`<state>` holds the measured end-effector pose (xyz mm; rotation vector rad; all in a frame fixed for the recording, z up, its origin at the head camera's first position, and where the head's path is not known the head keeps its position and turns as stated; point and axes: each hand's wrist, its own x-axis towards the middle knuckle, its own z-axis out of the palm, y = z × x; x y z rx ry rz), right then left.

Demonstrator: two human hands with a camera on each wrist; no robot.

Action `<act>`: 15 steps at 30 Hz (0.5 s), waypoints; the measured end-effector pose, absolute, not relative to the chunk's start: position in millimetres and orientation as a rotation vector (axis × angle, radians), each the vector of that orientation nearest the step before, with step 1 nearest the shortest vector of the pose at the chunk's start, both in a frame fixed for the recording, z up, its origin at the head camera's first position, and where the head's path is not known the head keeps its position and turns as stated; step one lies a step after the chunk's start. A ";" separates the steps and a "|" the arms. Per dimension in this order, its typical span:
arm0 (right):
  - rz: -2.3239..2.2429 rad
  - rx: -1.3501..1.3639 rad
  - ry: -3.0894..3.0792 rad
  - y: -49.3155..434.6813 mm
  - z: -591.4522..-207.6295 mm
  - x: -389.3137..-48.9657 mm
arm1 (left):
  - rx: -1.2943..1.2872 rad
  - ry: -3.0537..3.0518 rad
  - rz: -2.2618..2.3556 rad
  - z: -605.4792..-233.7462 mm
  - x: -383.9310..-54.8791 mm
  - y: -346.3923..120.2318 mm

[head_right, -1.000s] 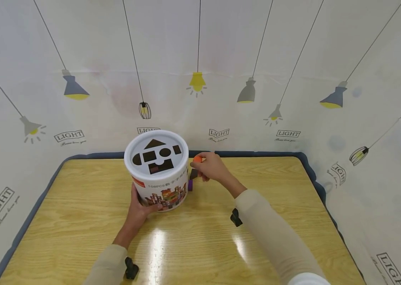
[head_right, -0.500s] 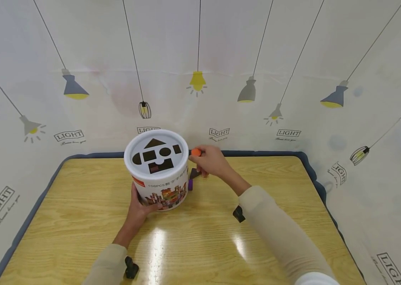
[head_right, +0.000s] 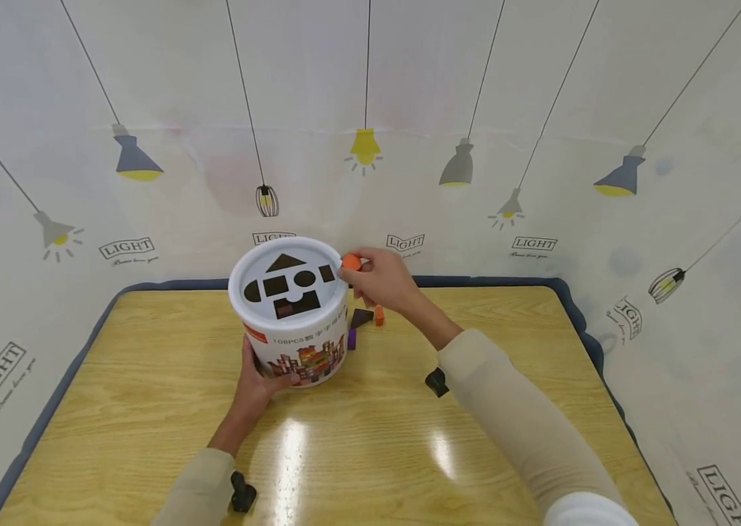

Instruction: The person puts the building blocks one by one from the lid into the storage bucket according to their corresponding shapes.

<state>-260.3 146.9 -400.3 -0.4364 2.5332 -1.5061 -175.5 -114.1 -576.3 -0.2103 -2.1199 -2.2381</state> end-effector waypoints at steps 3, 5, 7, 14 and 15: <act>-1.513 -0.471 2.495 138.4 -395.2 -261.3 | -0.213 -2.123 -2.236 -575.6 -174.6 -114.7; -1.492 -0.481 2.474 132.2 -392.9 -262.4 | -0.209 -2.118 -2.243 -575.2 -173.8 -114.9; -1.443 -0.493 2.477 125.8 -391.0 -263.1 | -0.196 -2.124 -2.247 -575.4 -173.3 -115.2; -1.242 -0.588 2.558 104.7 -384.5 -265.9 | -0.219 -2.131 -2.237 -578.0 -175.3 -115.8; -1.217 -0.602 2.563 102.1 -383.2 -266.9 | -0.220 -2.128 -2.235 -578.3 -175.7 -115.7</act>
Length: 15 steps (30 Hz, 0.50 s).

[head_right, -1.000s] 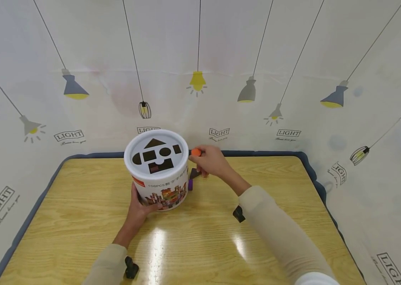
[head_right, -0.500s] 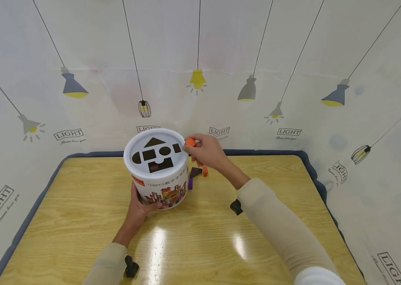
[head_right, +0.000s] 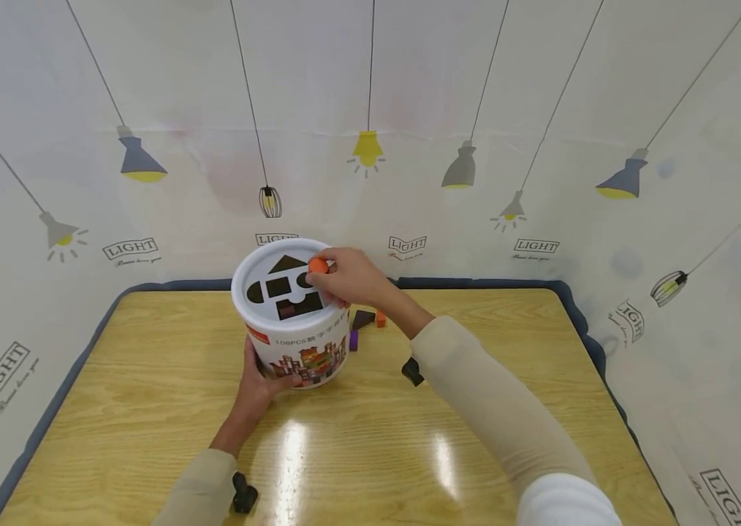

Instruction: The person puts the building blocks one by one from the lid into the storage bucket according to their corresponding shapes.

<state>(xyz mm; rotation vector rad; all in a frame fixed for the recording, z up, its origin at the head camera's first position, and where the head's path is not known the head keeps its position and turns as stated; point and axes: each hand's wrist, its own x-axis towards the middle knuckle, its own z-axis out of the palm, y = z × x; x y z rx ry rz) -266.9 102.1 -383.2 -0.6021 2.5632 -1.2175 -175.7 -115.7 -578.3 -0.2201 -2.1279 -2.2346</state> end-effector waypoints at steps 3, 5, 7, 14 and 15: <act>-1.140 -0.627 2.564 95.3 -380.0 -269.9 | -0.231 -2.128 -2.233 -579.1 -176.4 -115.7; -1.103 -0.630 2.554 92.0 -377.6 -271.4 | -0.247 -2.123 -2.239 -579.5 -176.5 -115.5; -1.059 -0.631 2.549 89.3 -375.6 -272.5 | -0.262 -2.121 -2.245 -579.2 -176.1 -115.4; -0.977 -0.627 2.554 81.9 -373.8 -278.0 | -0.251 -2.120 -2.240 -576.1 -175.3 -115.8; -0.964 -0.625 2.557 80.8 -374.0 -278.9 | -0.243 -2.123 -2.238 -575.8 -175.4 -116.0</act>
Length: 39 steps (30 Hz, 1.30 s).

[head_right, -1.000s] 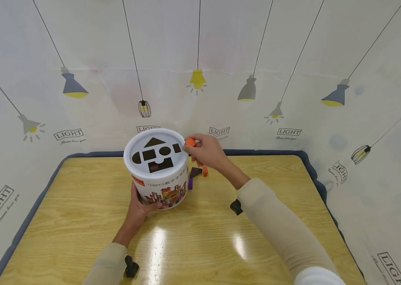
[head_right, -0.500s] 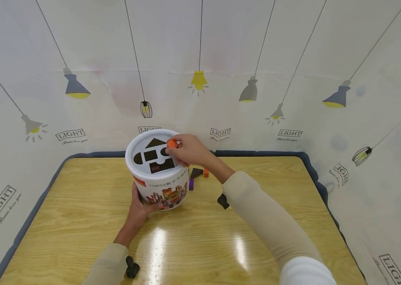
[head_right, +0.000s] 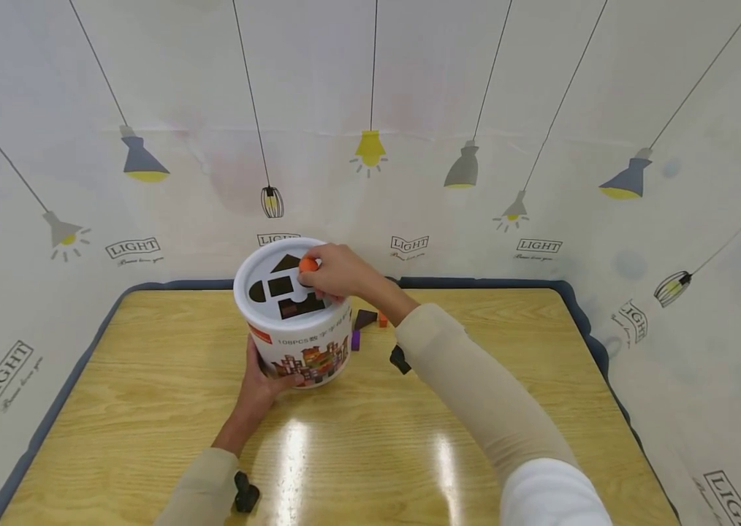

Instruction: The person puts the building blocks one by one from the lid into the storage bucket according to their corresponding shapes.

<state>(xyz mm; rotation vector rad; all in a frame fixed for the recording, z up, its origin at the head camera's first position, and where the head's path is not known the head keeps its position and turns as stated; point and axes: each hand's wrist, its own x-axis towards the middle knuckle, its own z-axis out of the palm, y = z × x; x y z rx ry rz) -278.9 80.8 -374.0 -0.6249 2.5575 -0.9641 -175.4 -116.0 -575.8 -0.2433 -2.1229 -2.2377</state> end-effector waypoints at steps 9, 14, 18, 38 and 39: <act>-0.925 -0.561 2.569 76.5 -374.4 -280.9 | -0.257 -2.133 -2.231 -577.0 -176.5 -116.5; -0.964 -0.553 2.576 80.0 -375.8 -280.4 | -0.259 -2.129 -2.232 -577.9 -177.1 -116.2; -1.021 -0.544 2.620 90.6 -378.3 -280.9 | -0.242 -2.123 -2.242 -579.1 -176.8 -115.7; -1.465 -0.160 2.547 182.2 -435.6 -303.0 | -0.176 -2.125 -2.252 -578.8 -176.2 -114.8; -1.460 -0.149 2.539 184.1 -440.1 -303.2 | -0.177 -2.127 -2.254 -578.4 -176.1 -114.6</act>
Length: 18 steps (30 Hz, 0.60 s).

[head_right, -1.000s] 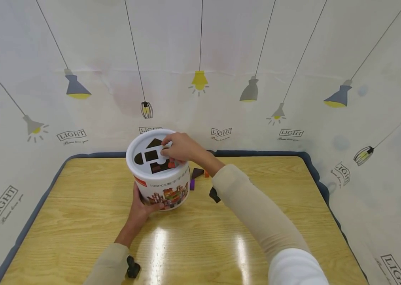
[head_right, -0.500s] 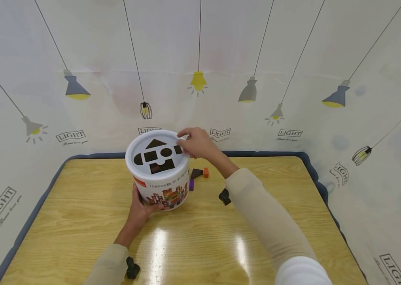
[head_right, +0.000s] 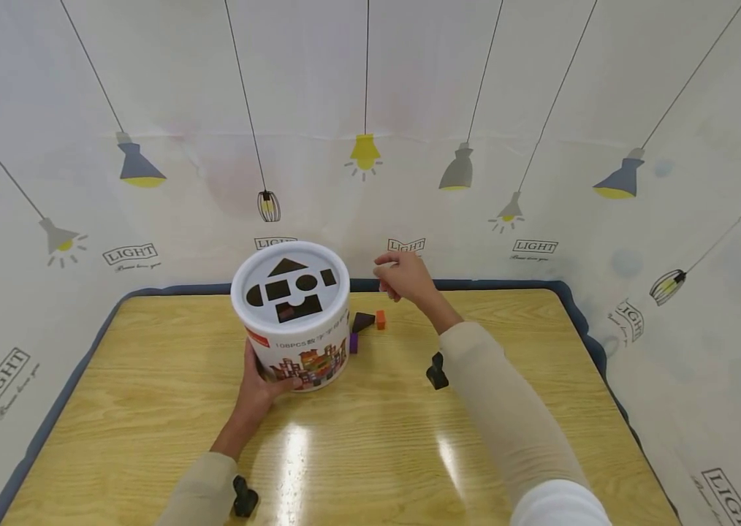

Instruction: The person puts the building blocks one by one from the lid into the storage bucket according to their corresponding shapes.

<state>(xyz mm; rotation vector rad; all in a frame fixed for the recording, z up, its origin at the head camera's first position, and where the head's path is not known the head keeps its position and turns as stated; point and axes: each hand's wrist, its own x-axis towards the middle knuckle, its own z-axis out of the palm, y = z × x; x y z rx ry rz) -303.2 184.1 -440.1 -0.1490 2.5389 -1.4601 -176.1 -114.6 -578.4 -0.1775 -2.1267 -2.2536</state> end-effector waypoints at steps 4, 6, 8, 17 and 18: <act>-1.425 -0.100 2.505 186.7 -459.3 -304.6 | -0.203 -2.128 -2.251 -577.4 -176.5 -115.4; -1.405 -0.080 2.495 187.2 -469.4 -305.3 | -0.204 -2.131 -2.250 -576.7 -176.4 -115.6; -1.383 -0.069 2.490 187.0 -481.0 -306.2 | -0.200 -2.128 -2.249 -576.8 -176.3 -116.1; -1.324 0.013 2.432 185.7 -523.3 -304.2 | -0.171 -2.152 -2.251 -576.5 -175.5 -116.4; -1.325 0.018 2.421 185.6 -526.2 -303.8 | -0.161 -2.164 -2.246 -575.9 -175.2 -116.3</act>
